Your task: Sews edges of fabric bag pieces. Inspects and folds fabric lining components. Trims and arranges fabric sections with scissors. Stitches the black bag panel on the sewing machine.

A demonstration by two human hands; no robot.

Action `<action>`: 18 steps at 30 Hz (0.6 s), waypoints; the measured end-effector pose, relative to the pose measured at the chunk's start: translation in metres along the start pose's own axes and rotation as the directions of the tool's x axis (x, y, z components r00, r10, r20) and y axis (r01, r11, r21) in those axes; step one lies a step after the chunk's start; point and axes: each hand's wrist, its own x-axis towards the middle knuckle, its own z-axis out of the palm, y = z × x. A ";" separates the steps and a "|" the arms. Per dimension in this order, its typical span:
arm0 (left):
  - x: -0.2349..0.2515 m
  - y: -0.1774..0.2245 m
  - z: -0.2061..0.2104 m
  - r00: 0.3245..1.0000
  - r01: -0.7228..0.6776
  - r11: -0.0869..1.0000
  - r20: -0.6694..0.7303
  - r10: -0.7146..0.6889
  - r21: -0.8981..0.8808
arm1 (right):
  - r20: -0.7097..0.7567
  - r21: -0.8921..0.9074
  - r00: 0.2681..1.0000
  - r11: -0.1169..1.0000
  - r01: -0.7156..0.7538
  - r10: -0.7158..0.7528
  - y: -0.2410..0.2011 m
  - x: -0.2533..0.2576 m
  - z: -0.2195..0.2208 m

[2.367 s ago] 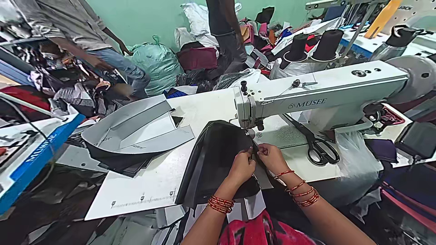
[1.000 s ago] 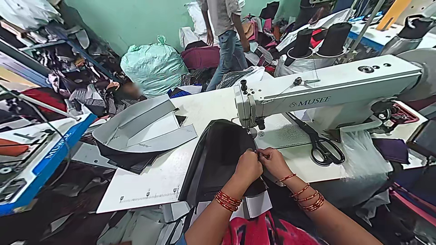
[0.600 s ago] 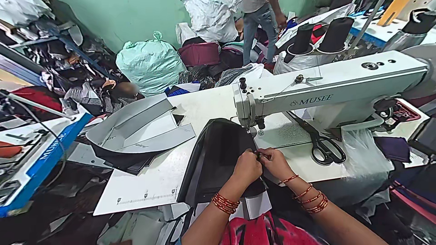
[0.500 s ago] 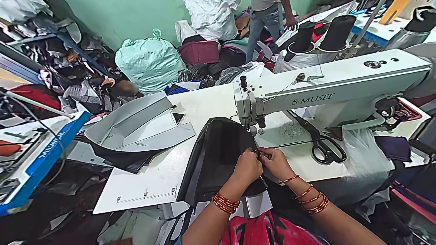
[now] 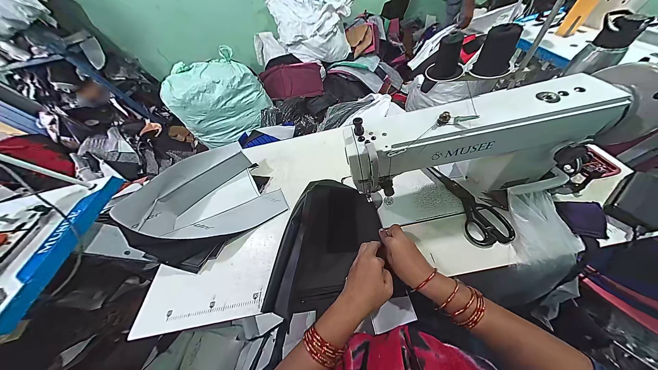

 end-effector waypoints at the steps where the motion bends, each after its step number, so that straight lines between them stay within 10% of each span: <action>1: 0.000 -0.002 -0.005 1.000 0.001 1.000 -0.002 -0.001 -0.011 | -0.019 -0.048 1.000 0.999 0.002 -0.003 -0.002 -0.002 0.005; 6: 0.035 -0.017 -0.030 0.985 -0.017 0.994 -0.171 0.035 0.104 | -0.089 -0.107 0.996 0.994 0.021 -0.031 -0.001 -0.003 0.013; 14: 0.082 -0.021 -0.034 0.987 -0.071 0.912 0.159 0.006 0.404 | -0.066 -0.113 0.998 0.994 -0.002 -0.006 -0.002 -0.003 0.011; 18: 0.061 -0.060 -0.010 0.907 -0.299 0.887 -0.185 0.379 0.351 | -0.171 -0.118 0.983 0.992 0.050 -0.070 0.002 -0.001 0.018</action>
